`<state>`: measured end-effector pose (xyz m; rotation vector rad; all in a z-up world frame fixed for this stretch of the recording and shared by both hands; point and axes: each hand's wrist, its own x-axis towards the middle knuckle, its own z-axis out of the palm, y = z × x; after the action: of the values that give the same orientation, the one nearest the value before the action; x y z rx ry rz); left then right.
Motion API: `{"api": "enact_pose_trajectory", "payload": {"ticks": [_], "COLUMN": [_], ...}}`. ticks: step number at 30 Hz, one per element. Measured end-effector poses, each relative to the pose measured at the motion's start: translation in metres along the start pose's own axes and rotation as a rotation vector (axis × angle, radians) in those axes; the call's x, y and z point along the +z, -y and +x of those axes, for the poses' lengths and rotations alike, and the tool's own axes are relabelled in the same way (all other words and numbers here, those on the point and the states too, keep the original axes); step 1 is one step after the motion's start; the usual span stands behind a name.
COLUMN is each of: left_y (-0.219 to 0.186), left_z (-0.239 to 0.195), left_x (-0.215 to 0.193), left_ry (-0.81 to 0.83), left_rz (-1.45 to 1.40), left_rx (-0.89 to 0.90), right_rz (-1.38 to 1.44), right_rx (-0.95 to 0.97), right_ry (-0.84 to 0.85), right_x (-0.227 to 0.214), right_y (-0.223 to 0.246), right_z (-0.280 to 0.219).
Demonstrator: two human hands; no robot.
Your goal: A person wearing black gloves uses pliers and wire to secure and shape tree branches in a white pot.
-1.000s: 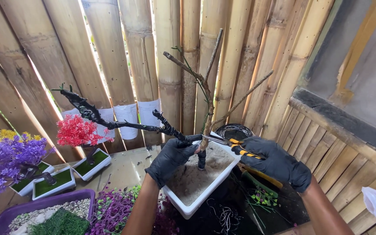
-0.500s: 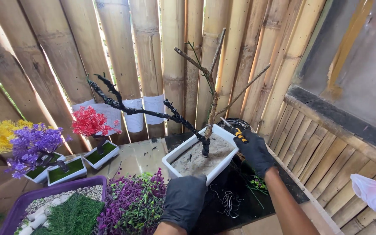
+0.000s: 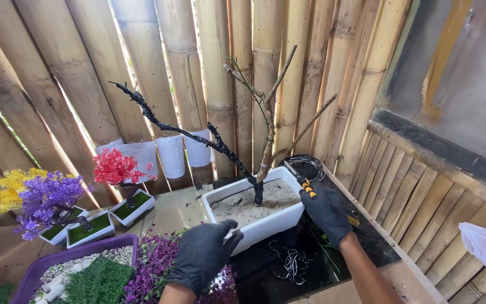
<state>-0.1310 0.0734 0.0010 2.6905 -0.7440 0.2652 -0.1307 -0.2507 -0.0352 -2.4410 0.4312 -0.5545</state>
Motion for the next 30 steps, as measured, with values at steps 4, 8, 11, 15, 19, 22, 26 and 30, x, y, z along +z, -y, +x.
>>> {"api": "enact_pose_trajectory", "payload": {"ticks": [4, 8, 11, 15, 19, 22, 26, 30], "left_y": [-0.021, -0.051, -0.066, -0.074, -0.092, -0.090, -0.088, -0.085], "left_z": [0.017, 0.057, 0.098, 0.152, 0.157, 0.157, 0.159, 0.169], "left_x": [-0.022, -0.030, -0.022, 0.008, 0.008, 0.013, 0.018, 0.020], "left_ry": [-0.138, -0.268, -0.255, -0.392, -0.390, -0.430, -0.484, -0.497], "left_rz": [-0.260, -0.445, -0.530, -0.451, -0.539, -0.512, -0.522, -0.679], "left_rx": [-0.038, 0.002, -0.109, -0.141, -0.133, -0.170, -0.121, -0.034], "right_rz": [-0.012, 0.168, 0.350, 0.780, 0.859, 0.821, 1.101, 0.748], "right_rx": [-0.061, -0.209, -0.172, -0.172, -0.173, -0.078, -0.150, -0.020], "right_ry": [-0.009, -0.127, -0.195, -0.161, -0.108, -0.136, -0.012, 0.028], "right_x": [-0.005, -0.015, -0.025, -0.025, -0.038, -0.058, -0.061, -0.063], "right_y": [-0.005, -0.024, -0.042, -0.074, -0.075, -0.059, -0.072, -0.076], "right_z": [-0.002, -0.001, -0.003, 0.000, -0.009, -0.026, -0.032, -0.037]}}
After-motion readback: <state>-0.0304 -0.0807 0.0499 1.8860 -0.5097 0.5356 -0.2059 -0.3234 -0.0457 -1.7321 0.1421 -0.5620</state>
